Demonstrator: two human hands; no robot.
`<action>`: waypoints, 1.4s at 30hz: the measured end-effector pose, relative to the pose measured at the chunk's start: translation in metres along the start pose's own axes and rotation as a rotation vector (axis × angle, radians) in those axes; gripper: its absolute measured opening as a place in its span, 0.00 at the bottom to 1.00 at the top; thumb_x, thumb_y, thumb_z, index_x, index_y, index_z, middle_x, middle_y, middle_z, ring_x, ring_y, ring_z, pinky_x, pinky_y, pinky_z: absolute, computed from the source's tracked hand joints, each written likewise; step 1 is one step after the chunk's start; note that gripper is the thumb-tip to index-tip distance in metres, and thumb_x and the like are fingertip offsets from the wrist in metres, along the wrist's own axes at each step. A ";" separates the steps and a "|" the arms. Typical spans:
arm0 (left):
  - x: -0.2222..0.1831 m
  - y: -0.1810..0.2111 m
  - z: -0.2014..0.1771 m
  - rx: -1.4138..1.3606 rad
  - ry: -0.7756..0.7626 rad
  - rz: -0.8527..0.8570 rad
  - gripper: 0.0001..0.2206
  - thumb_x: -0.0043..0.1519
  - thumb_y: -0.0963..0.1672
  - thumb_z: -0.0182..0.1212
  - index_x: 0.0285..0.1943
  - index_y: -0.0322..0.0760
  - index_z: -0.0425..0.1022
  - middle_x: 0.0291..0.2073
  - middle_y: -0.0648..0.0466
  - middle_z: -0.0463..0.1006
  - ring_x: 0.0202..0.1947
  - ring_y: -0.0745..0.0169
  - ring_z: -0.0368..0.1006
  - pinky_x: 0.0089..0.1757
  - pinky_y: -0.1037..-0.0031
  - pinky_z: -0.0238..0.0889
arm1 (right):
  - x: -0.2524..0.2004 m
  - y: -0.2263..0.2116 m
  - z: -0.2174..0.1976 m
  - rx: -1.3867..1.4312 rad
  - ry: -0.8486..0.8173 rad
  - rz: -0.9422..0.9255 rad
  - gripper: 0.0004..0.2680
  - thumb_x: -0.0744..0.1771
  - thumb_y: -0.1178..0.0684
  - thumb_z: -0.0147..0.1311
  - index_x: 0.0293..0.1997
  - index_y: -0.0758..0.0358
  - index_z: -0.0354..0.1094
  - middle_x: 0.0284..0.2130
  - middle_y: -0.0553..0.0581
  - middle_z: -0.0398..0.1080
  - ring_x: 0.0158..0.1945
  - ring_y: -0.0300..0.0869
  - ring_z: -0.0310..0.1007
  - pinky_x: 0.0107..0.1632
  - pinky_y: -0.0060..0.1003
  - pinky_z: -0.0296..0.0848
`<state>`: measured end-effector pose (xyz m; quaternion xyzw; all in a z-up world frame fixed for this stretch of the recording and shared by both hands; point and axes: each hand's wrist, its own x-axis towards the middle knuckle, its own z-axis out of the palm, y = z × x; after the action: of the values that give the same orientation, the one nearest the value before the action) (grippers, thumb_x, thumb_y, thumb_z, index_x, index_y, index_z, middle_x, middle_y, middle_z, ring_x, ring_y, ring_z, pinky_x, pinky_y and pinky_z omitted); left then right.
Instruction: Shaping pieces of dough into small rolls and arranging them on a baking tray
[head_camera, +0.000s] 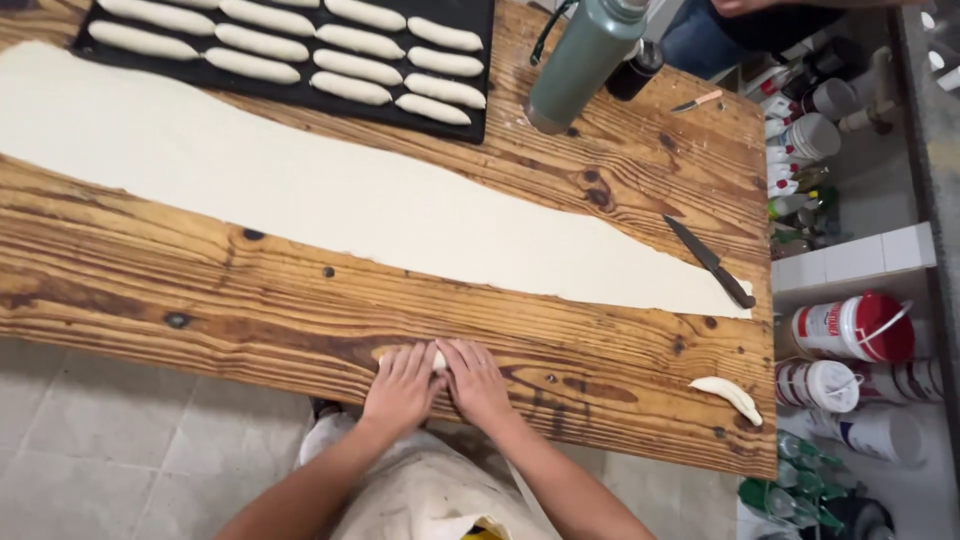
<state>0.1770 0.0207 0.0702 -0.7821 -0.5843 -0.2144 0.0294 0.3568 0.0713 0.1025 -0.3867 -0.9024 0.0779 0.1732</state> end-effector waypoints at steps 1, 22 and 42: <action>-0.002 -0.004 0.024 0.050 -0.034 -0.025 0.29 0.65 0.57 0.44 0.69 0.40 0.67 0.59 0.50 0.71 0.60 0.49 0.67 0.59 0.52 0.57 | -0.003 0.011 0.018 -0.060 0.001 0.007 0.18 0.69 0.45 0.50 0.67 0.52 0.62 0.54 0.48 0.67 0.61 0.45 0.68 0.60 0.44 0.69; 0.023 0.013 -0.028 -0.069 -0.083 -0.125 0.34 0.65 0.59 0.43 0.77 0.40 0.58 0.77 0.42 0.52 0.77 0.40 0.45 0.69 0.48 0.37 | 0.008 -0.020 -0.013 -0.012 -0.162 0.200 0.22 0.72 0.43 0.35 0.78 0.53 0.45 0.74 0.56 0.49 0.76 0.51 0.48 0.75 0.49 0.45; 0.005 -0.041 -0.028 -0.310 -0.366 -0.118 0.21 0.59 0.52 0.63 0.59 0.47 0.66 0.50 0.52 0.73 0.58 0.50 0.70 0.57 0.59 0.62 | -0.001 0.016 -0.020 0.267 -0.187 0.106 0.17 0.67 0.47 0.59 0.61 0.51 0.62 0.49 0.50 0.69 0.57 0.49 0.72 0.58 0.44 0.70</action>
<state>0.1316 0.0301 0.0886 -0.7677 -0.5847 -0.1574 -0.2098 0.3755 0.0817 0.1160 -0.3982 -0.8747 0.2417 0.1339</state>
